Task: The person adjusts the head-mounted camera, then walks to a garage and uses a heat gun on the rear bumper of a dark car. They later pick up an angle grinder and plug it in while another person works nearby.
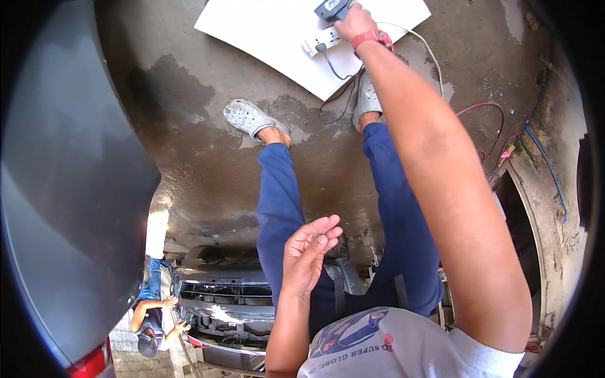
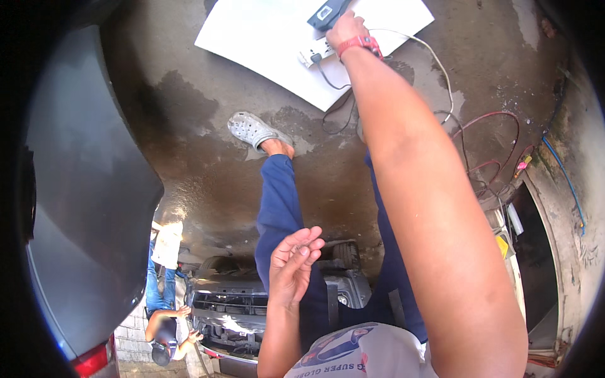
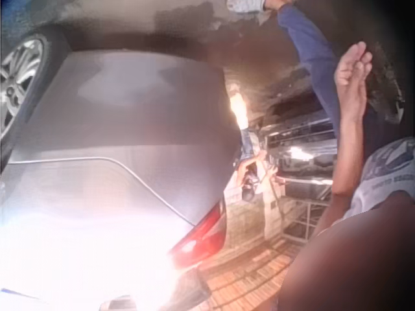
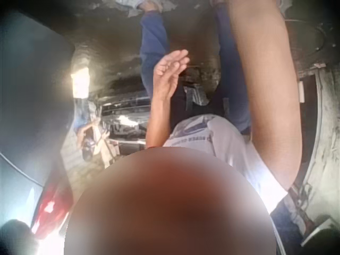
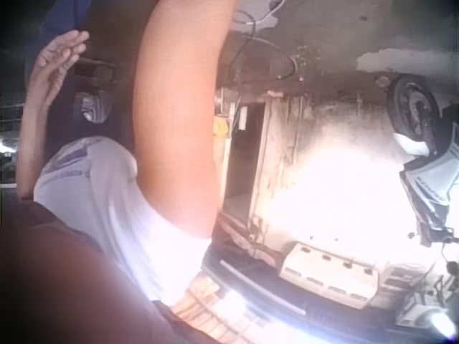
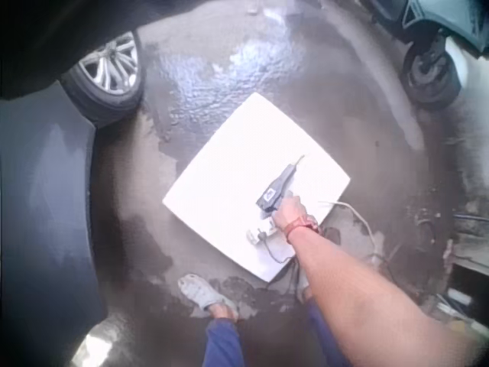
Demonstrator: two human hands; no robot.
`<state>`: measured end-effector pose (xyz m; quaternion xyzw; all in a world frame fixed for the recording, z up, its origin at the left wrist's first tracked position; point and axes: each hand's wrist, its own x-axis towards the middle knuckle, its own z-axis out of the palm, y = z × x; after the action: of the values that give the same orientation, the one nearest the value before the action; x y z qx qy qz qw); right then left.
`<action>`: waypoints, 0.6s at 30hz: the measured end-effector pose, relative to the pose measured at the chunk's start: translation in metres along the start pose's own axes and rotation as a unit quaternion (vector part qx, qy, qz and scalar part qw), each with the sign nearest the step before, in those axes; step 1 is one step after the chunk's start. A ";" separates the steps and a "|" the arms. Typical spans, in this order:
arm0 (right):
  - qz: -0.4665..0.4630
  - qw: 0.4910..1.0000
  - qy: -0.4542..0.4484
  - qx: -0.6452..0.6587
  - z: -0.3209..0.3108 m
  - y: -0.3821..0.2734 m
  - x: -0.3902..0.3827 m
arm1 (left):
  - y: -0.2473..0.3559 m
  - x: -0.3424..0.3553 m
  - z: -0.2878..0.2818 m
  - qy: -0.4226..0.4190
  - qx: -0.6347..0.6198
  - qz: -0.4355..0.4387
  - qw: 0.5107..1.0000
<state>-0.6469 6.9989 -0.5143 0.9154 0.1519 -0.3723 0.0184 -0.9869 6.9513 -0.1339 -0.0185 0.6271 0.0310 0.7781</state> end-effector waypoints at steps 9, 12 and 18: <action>-0.161 0.941 -0.024 0.297 -0.220 0.074 -0.282 | 0.014 -0.111 0.097 -0.064 -0.078 0.116 0.988; -0.253 0.902 0.008 0.350 -0.308 0.099 -0.375 | 0.010 -0.164 0.123 -0.141 -0.130 0.169 0.967; -0.248 0.870 -0.064 0.422 -0.469 0.114 -0.493 | -0.022 -0.271 0.128 -0.160 -0.203 0.278 0.925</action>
<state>-0.6300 6.8293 0.1545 0.7423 0.2010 -0.4510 -0.4530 -0.9181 6.9317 0.1583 0.0045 0.4541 0.3751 0.8082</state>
